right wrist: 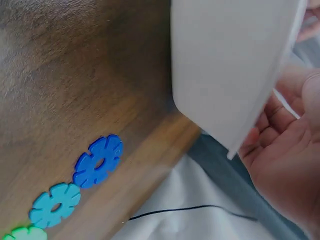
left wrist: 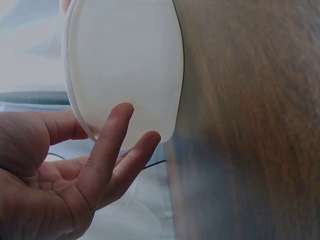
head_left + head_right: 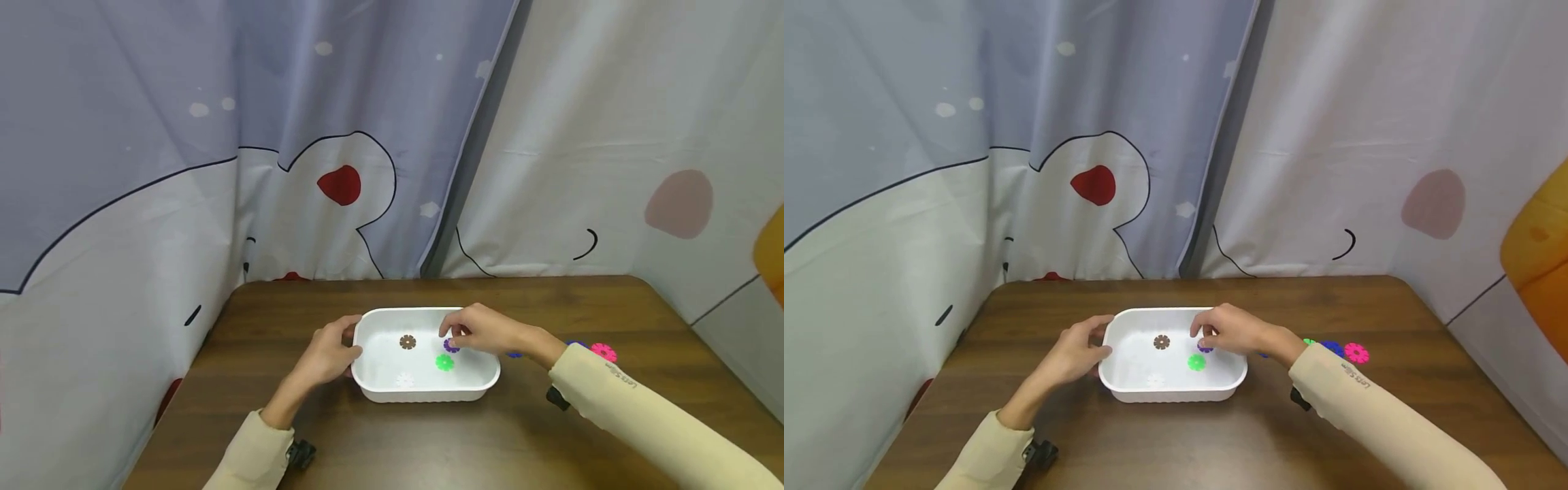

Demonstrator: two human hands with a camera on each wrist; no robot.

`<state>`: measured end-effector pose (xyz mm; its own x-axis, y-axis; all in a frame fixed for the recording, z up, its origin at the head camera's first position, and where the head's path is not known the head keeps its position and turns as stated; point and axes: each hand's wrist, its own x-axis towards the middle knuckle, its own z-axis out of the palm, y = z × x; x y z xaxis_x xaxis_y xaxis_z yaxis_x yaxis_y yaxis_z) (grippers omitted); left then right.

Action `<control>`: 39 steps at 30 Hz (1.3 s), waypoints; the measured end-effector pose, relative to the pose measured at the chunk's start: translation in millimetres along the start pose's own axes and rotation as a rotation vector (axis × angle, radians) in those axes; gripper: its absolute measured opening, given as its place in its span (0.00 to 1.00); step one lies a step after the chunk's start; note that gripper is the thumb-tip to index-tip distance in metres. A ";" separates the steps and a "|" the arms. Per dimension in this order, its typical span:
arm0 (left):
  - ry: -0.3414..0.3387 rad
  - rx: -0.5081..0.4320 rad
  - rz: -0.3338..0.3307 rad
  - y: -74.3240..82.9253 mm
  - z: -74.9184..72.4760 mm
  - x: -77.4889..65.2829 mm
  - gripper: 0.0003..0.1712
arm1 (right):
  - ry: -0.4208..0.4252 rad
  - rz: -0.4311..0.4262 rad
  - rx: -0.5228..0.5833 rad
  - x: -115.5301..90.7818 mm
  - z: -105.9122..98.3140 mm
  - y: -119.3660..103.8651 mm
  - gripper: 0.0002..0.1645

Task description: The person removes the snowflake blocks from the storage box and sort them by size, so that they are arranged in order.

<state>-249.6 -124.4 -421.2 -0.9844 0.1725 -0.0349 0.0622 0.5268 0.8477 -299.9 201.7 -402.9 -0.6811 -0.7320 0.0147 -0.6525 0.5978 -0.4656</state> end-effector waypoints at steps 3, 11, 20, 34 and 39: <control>-0.005 0.007 0.006 1.5 0.9 -0.4 0.36 | -0.017 0.001 -0.164 2.0 9.4 0.5 0.07; -0.016 0.013 0.000 2.6 2.3 0.2 0.36 | -0.048 -0.012 -0.625 3.6 26.9 -4.3 0.05; -0.006 0.012 -0.002 5.0 -0.1 -0.1 0.36 | 0.001 -0.046 -0.765 7.2 30.1 -4.8 0.06; -0.007 0.011 -0.021 3.2 1.7 1.3 0.36 | 0.052 0.041 -0.422 2.3 11.5 -8.9 0.14; -0.004 0.014 -0.025 1.5 -0.4 1.0 0.36 | 0.074 0.113 -0.196 -0.8 -1.5 -9.2 0.11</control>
<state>-250.6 -123.8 -419.8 -0.9849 0.1626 -0.0586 0.0396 0.5423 0.8393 -293.8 197.3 -397.3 -0.7714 -0.6351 0.0399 -0.6176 0.7321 -0.2873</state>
